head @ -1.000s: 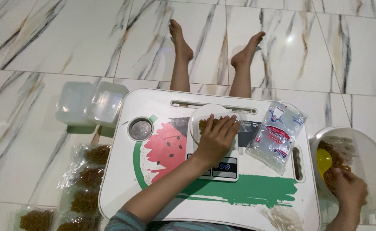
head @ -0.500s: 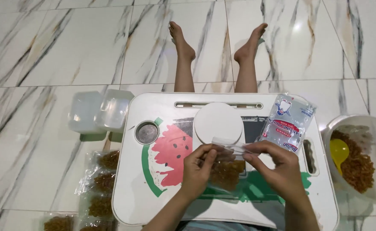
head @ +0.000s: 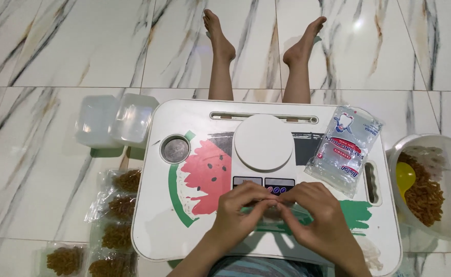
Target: Weighing small portions of food on a digital scale and transferring them into individual plastic bags.
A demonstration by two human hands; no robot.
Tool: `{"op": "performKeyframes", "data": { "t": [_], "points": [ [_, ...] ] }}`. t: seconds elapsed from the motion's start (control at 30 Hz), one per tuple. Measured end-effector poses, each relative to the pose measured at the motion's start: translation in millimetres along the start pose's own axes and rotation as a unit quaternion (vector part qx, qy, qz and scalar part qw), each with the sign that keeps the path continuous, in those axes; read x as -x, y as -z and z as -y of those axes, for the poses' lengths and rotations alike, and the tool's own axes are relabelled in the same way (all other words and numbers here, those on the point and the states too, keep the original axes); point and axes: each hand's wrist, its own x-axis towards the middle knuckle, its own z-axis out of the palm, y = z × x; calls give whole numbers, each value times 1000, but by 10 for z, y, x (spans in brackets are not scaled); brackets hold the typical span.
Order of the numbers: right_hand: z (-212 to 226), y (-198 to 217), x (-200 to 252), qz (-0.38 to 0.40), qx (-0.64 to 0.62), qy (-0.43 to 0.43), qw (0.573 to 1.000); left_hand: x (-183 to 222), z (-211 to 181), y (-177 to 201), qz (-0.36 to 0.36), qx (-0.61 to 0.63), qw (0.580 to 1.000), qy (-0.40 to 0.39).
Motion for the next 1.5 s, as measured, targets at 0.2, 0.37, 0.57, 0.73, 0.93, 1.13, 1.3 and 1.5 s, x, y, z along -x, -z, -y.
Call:
{"op": "performKeyframes", "data": {
  "t": [0.2, 0.37, 0.57, 0.73, 0.93, 1.13, 1.3, 1.5],
  "points": [
    [87, 29, 48, -9, 9, 43, 999, 29, -131, 73, 24, 14, 999, 15],
    [39, 134, 55, 0, 25, 71, 997, 69, -119, 155, 21, 8, 999, 31],
    [-148, 256, 143, 16, 35, 35, 999, 57, -123, 266, -1, 1, 999, 38],
    [-95, 230, 104, 27, 34, 32, 999, 32, -154, 256, 4, -24, 999, 23],
    [36, 145, 41, 16, 31, 117, 993, 64, -143, 116, 38, -24, 998, 33],
    [69, 137, 24, 8, 31, 130, 991, 91, -142, 125, 42, 5, 998, 43],
    [-6, 205, 43, 10, 33, 104, 994, 83, -127, 217, 16, 18, 998, 57],
    [-75, 301, 80, 4, 29, 90, 995, 86, -97, 255, -10, 16, 998, 56]
  ]
}}
